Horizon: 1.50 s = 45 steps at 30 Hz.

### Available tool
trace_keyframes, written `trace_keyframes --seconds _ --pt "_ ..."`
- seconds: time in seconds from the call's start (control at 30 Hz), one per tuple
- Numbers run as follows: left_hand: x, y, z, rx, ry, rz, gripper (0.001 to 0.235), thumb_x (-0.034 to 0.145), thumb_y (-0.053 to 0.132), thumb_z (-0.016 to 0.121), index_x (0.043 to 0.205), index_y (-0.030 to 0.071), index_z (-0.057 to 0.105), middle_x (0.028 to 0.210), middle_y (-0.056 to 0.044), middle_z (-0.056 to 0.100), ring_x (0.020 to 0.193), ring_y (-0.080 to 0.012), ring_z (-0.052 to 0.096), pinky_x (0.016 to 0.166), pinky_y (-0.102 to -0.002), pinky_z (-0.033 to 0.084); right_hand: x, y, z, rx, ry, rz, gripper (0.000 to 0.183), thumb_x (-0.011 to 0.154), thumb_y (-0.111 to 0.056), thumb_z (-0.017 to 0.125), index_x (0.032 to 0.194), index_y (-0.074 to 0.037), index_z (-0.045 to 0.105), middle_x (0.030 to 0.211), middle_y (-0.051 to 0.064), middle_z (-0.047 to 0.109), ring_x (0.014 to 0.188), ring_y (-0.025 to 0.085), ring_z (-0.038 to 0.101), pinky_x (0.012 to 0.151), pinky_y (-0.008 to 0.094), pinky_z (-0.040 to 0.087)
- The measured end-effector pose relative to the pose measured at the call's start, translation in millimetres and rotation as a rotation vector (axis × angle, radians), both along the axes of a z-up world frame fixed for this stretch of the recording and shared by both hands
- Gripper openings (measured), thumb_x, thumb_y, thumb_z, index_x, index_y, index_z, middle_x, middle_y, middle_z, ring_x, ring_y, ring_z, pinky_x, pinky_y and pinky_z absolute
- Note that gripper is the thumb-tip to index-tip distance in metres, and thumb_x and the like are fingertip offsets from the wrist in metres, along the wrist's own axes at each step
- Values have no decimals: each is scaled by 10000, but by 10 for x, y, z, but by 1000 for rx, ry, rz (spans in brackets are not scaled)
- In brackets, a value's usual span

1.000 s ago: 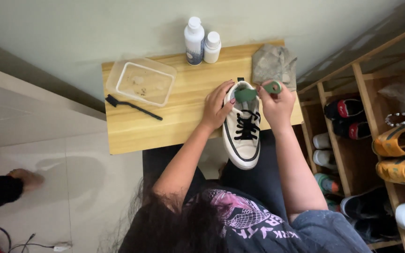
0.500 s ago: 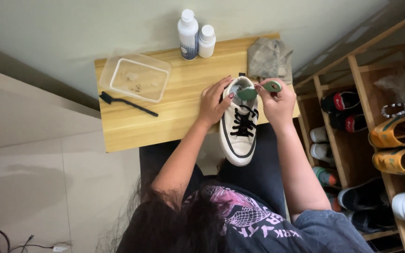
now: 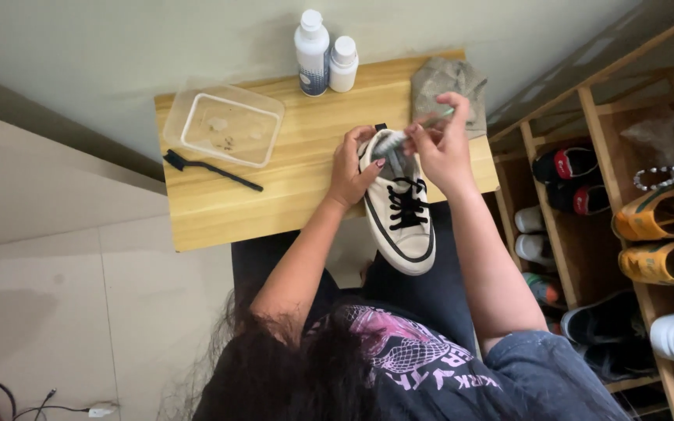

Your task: The person scrubs the exterior and interior of a white sneaker using a green brush. They hold the shoe on a wooden table and systematically clean the toe, sides, and inner lining.

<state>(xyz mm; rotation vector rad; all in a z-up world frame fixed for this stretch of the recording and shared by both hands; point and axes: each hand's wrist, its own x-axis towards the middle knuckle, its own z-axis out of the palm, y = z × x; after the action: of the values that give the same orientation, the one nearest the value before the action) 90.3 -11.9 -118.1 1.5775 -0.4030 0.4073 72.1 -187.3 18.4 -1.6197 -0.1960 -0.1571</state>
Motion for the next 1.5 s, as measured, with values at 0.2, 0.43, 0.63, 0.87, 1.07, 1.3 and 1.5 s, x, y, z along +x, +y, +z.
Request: trace_keyframes --seconds 0.2,0.43,0.63,0.87,1.07,1.3,1.5 --pt "-43 25 250 128 -163 -13 611 898 487 676 1357 88 614 1275 -103 696 1178 -330 670 1013 -448 520 33 189 -68 -34 -6 -47 432 1046 109 496 1310 -123 245 961 192 629 673 253 696 587 323 682" --pt "-45 29 258 114 -159 -1 562 909 506 645 1318 120 655 1253 -69 703 1177 -311 667 1008 -446 514 -19 65 71 -158 -109 -86 379 1045 119 505 1241 -105 271 981 197 614 687 283 708 561 361 674" --pt "-45 32 279 87 -188 10 540 927 510 643 1281 103 666 1203 -78 715 1134 -324 679 987 -451 525 -75 105 27 -86 -202 -97 349 1064 94 516 1229 -70 257 950 214 639 675 320 726 592 402 682" --pt "-71 49 361 92 -186 -1 526 937 505 642 1262 92 662 1167 -101 712 1106 -350 682 952 -482 536 -64 -17 -292 -336 -312 -270 318 1004 17 721 1118 -10 426 819 201 721 532 279 702 424 369 601" --pt "-48 53 288 121 -184 -13 556 905 519 610 1265 98 659 1179 -108 705 1131 -353 670 966 -485 528 -218 -37 -62 -340 -359 -377 260 1010 31 708 1062 -6 456 762 230 709 518 287 694 399 376 575" --pt "-39 60 257 161 -153 27 544 909 499 631 1273 96 640 1193 -117 693 1152 -361 655 962 -490 516 26 182 -116 -67 -305 -126 321 1043 50 634 1205 -18 365 895 248 711 670 282 724 601 401 667" --pt "-109 19 104 164 -112 37 608 890 566 656 1347 165 633 1258 -41 697 1185 -298 653 1006 -434 493 9 127 -135 -31 -275 -51 334 1060 51 573 1173 -105 300 962 175 685 710 222 700 666 334 638"
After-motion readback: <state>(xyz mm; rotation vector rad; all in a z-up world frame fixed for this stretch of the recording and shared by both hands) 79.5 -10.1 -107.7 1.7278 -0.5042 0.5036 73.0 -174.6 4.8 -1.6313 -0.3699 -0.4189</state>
